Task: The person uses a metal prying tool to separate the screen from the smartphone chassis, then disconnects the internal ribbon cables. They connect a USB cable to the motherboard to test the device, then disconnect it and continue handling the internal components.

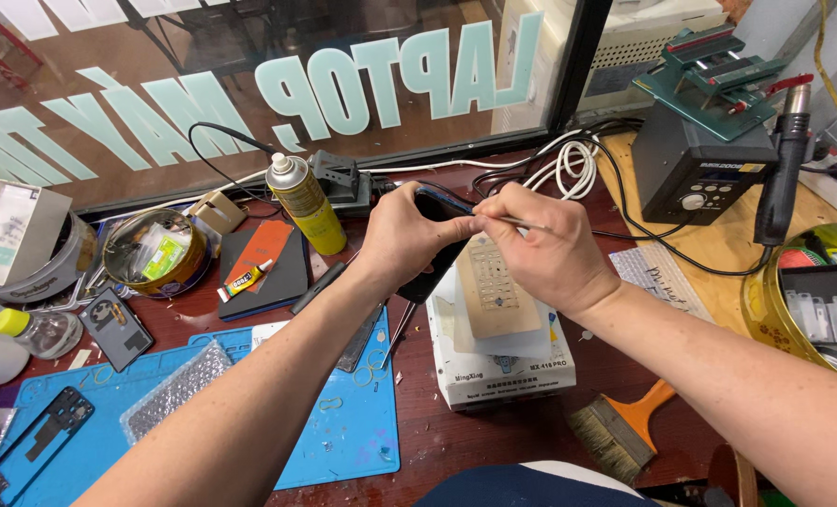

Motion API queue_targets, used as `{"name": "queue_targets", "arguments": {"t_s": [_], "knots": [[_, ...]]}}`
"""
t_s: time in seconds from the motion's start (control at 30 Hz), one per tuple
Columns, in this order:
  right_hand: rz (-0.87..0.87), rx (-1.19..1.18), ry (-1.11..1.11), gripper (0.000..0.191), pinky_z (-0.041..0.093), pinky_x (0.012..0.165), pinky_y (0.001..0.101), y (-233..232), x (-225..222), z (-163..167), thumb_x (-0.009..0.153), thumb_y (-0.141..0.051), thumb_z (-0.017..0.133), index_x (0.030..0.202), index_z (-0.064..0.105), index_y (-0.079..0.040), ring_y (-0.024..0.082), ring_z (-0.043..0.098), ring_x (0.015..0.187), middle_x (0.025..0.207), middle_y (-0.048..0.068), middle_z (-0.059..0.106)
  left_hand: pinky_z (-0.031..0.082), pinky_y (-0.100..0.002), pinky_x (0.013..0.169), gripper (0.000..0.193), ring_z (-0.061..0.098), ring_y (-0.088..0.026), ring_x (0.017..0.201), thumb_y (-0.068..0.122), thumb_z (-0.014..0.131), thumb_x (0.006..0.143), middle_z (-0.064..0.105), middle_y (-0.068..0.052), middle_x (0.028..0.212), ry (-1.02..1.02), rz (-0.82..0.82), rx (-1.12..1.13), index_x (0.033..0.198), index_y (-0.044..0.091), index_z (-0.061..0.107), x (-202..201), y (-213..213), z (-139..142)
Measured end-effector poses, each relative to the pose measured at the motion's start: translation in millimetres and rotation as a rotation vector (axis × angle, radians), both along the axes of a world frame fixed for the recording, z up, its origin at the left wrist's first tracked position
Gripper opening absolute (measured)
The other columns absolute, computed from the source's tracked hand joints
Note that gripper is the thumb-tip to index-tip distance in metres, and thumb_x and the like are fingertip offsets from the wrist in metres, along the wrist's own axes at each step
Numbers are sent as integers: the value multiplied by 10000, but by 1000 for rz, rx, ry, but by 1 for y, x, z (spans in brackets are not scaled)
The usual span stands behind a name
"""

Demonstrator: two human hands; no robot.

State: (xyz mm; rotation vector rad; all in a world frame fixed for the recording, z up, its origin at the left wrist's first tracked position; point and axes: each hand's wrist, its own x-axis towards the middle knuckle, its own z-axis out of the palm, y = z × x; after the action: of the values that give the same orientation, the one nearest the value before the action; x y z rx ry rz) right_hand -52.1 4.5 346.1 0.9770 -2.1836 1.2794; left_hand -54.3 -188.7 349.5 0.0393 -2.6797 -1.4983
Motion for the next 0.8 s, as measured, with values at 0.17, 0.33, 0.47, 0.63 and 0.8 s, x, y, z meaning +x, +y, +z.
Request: {"name": "queue_targets", "arguments": {"t_s": [0.17,0.33,0.47,0.63,0.8], "knots": [[-17,-119,-257,73,613,735,267,6,0,5,961,-79,698,920,671,-25,120,760,845,910,59,774,599,-389,711,575,766,-240,779,438,937,626,767,-133,815,154,-63,-220,921,15,682,-2,4,-4],[99,-448,-575,75,620,786,316,21,-23,7,984,-54,673,964,620,-4,166,724,874,944,95,729,565,-464,782,311,717,-394,906,152,775,790,732,-234,892,249,-175,-306,1038,7,658,-8,26,-8],[206,-557,-716,60,657,804,326,52,-29,-1,974,-36,638,986,583,-15,173,749,914,993,99,724,561,-486,815,223,705,-412,926,62,714,777,728,-228,920,191,-275,-392,1000,62,726,-14,49,-6],[126,-458,-793,74,654,765,341,91,-16,-25,958,-37,649,955,593,12,200,748,867,964,135,715,574,-472,817,235,716,-380,909,60,728,734,739,-179,908,124,-377,-530,952,126,781,-16,80,-13],[61,-408,-778,79,658,782,340,108,-12,-39,967,-39,652,954,607,24,179,730,880,962,125,703,573,-467,789,253,723,-332,907,54,723,721,755,-127,907,112,-385,-627,937,164,794,-18,98,-23]]}}
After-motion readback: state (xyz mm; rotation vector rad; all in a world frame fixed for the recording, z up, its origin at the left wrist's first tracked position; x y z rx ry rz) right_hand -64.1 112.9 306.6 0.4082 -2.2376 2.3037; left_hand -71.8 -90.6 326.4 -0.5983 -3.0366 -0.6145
